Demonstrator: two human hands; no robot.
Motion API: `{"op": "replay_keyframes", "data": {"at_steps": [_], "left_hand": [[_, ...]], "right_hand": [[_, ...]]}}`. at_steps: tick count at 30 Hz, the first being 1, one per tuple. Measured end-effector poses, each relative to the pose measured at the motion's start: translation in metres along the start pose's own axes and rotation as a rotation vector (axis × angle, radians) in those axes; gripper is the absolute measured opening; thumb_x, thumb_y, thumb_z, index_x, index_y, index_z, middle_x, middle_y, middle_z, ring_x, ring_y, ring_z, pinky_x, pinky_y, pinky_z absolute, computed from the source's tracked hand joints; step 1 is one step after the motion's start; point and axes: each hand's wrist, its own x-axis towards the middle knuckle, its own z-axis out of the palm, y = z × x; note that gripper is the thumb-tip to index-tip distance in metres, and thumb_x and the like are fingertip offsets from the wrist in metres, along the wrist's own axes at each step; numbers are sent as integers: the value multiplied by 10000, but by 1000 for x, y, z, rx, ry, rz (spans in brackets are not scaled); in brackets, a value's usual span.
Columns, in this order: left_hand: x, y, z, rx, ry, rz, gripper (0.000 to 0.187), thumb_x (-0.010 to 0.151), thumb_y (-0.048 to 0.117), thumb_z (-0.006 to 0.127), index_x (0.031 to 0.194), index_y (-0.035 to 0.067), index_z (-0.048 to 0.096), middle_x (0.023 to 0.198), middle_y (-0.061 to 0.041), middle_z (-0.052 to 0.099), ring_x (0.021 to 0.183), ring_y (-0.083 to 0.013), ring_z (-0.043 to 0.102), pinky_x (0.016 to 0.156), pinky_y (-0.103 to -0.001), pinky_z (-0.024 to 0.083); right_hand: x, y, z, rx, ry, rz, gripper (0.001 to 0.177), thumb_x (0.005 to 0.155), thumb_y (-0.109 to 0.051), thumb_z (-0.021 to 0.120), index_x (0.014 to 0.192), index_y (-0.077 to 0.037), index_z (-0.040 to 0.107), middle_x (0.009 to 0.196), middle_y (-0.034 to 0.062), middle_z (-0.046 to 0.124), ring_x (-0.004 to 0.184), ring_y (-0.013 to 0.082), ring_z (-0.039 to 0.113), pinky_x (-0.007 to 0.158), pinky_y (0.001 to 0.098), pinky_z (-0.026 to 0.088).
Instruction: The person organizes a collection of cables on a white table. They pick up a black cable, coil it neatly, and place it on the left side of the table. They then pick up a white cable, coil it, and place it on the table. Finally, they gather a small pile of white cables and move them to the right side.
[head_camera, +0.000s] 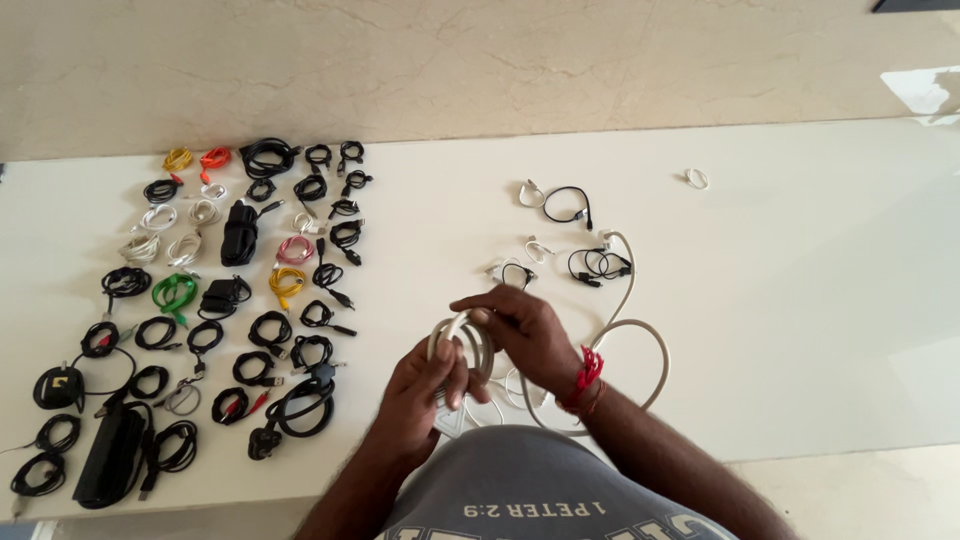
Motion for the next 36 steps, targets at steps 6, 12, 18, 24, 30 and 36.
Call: {"op": "replay_keyframes", "data": {"at_steps": [6,12,18,24,30,36], "left_hand": [[-3,5,-23,138,193,319,359,1068,393,440,1052,73,602,851,-29,698,780,-146,662,800,-331,579],[14,12,-39,-317,431,282,315,1101,348,530,980,66,602,797,-49,692,735,-132,626,793,-323,548],[16,21,-26,0,556,270,350,1083,341,495,997,25,618,755,-107,725,661,-147,662,689,-314,552],[3,31,-15,440,404,241,353,1072,320,436,1096,-3,576,850,-129,814,793,-149,796,796,-277,587],[-1,22,-19,558,111,275,335,1093,300,497,1155,-23,564,891,-105,823,798,-93,748,747,-264,582],[-3,25,-12,598,140,24,340,1074,276,517,1062,-39,643,742,-73,730,584,-147,532,558,-318,442]], "right_hand": [[-24,-13,-2,-464,-188,182,563,922,-151,638,1470,-117,510,903,103,791,751,232,755,689,383,583],[-37,-29,-9,-545,-555,146,444,953,-293,676,1374,-161,626,920,84,787,836,285,740,757,423,557],[-28,-47,-5,-912,-697,45,367,942,-139,616,1306,-170,648,971,66,736,934,289,702,808,462,529],[-27,-52,-13,-808,-677,-152,277,937,-105,635,1203,-141,700,962,53,723,974,232,661,932,421,467],[-24,-60,-14,-606,-433,-597,187,923,-155,696,1091,-75,713,1001,72,736,971,277,681,863,440,517],[-19,-76,-20,-546,-287,-461,134,927,-187,751,931,-54,742,759,78,684,736,251,668,680,408,531]]}}
